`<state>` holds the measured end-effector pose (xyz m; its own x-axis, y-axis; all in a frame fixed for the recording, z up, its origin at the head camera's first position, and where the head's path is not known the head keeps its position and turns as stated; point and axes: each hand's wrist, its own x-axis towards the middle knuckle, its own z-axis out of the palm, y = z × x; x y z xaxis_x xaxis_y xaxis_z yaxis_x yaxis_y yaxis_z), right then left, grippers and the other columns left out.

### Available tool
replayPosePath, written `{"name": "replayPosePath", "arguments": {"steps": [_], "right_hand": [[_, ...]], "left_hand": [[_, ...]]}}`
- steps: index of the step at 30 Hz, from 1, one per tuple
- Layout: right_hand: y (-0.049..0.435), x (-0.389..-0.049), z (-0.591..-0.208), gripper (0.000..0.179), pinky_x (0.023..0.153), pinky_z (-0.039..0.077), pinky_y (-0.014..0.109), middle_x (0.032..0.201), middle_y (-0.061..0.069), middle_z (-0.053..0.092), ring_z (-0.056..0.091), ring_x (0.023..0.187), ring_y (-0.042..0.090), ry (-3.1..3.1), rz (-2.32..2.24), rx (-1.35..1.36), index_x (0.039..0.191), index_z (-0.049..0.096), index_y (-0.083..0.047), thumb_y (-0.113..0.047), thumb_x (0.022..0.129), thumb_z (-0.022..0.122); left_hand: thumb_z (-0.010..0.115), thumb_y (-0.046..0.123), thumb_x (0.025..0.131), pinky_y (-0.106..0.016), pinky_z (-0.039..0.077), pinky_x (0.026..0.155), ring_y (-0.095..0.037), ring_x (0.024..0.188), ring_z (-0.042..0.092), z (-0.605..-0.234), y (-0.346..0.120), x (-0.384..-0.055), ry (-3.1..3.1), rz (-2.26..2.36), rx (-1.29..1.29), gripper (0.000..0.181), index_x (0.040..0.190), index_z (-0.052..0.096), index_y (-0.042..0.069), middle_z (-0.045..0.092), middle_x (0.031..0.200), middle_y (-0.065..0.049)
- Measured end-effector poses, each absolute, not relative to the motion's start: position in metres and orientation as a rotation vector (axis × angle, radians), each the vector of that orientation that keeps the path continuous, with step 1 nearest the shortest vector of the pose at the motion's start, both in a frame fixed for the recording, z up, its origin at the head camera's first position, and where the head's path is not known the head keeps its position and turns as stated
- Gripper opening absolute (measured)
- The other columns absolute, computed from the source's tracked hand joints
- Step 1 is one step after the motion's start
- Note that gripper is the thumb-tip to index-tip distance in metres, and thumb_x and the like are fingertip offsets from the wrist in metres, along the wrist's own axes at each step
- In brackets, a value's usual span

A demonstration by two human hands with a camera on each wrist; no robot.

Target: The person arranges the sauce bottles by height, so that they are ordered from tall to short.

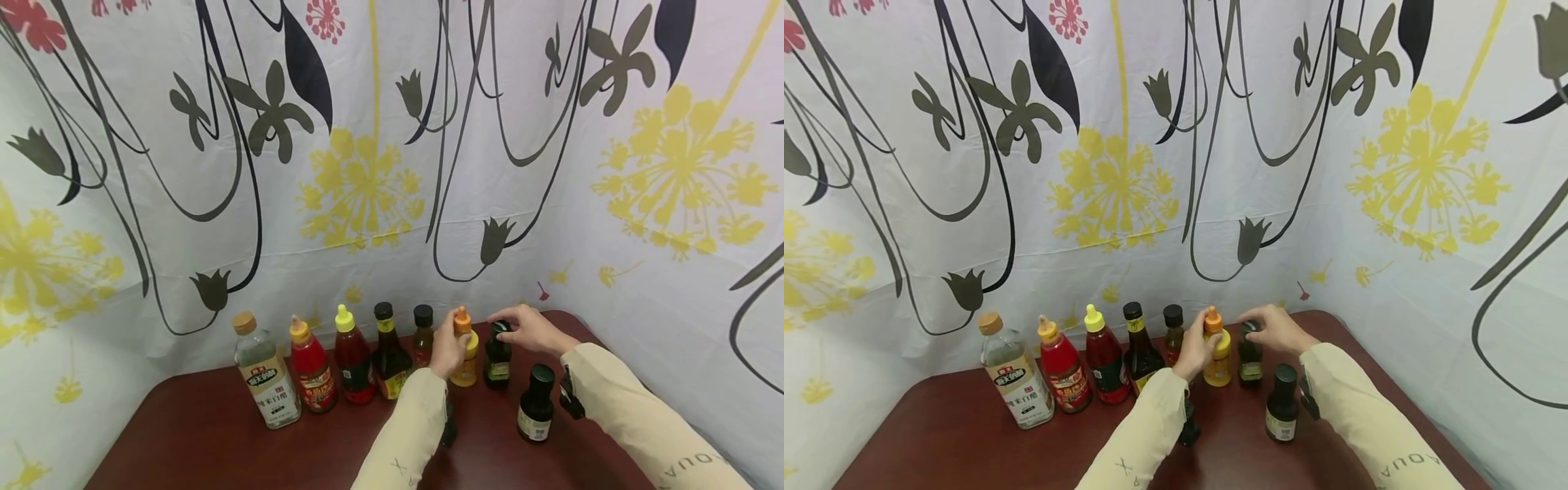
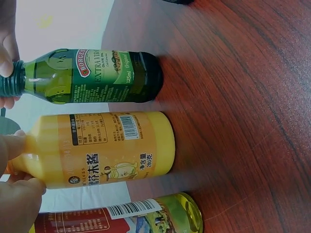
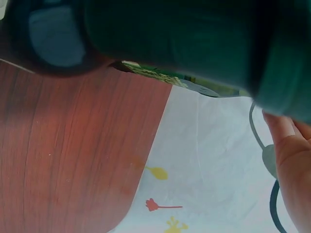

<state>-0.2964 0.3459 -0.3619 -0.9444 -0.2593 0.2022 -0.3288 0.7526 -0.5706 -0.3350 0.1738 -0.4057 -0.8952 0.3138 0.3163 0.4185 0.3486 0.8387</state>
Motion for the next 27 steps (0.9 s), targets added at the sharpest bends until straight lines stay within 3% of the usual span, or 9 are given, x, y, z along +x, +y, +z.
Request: {"name": "replayPosePath", "arguments": {"steps": [3, 5, 8, 27], "right_hand": [[0.346, -0.297, -0.363, 0.031, 0.068, 0.046, 0.037, 0.111, 0.022, 0.056, 0.056, 0.075, 0.023, -2.829, 0.958, 0.499, 0.11, 0.06, 0.001, -0.001, 0.08, 0.062], [0.347, -0.298, -0.363, 0.031, 0.078, 0.045, 0.044, 0.115, 0.022, 0.054, 0.053, 0.101, 0.033, -2.827, 0.95, 0.516, 0.111, 0.06, 0.0, -0.002, 0.08, 0.062], [0.347, -0.299, -0.363, 0.032, 0.084, 0.041, 0.05, 0.117, 0.022, 0.053, 0.046, 0.11, 0.04, -2.829, 0.954, 0.524, 0.112, 0.059, 0.001, -0.001, 0.08, 0.062], [0.351, -0.305, -0.367, 0.038, 0.086, 0.039, 0.052, 0.121, 0.026, 0.047, 0.042, 0.111, 0.045, -2.829, 1.041, 0.489, 0.118, 0.054, 0.003, 0.001, 0.08, 0.06]], "left_hand": [[0.058, -0.001, 0.083, -0.035, 0.046, 0.08, -0.024, 0.098, 0.056, -0.405, 0.174, -0.335, -2.501, -1.597, -0.668, 0.045, 0.125, 0.045, 0.01, 0.056, 0.113, -0.011], [0.057, -0.001, 0.084, -0.036, 0.045, 0.081, -0.024, 0.099, 0.055, -0.405, 0.174, -0.336, -2.506, -1.61, -0.656, 0.045, 0.126, 0.045, 0.011, 0.056, 0.113, -0.01], [0.058, -0.001, 0.084, -0.037, 0.045, 0.081, -0.024, 0.098, 0.056, -0.406, 0.174, -0.338, -2.482, -1.61, -0.675, 0.045, 0.125, 0.045, 0.012, 0.056, 0.112, -0.011], [0.057, -0.001, 0.084, -0.037, 0.046, 0.08, -0.024, 0.097, 0.056, -0.406, 0.175, -0.334, -2.502, -1.577, -0.674, 0.045, 0.125, 0.044, 0.01, 0.056, 0.111, -0.011]]}}
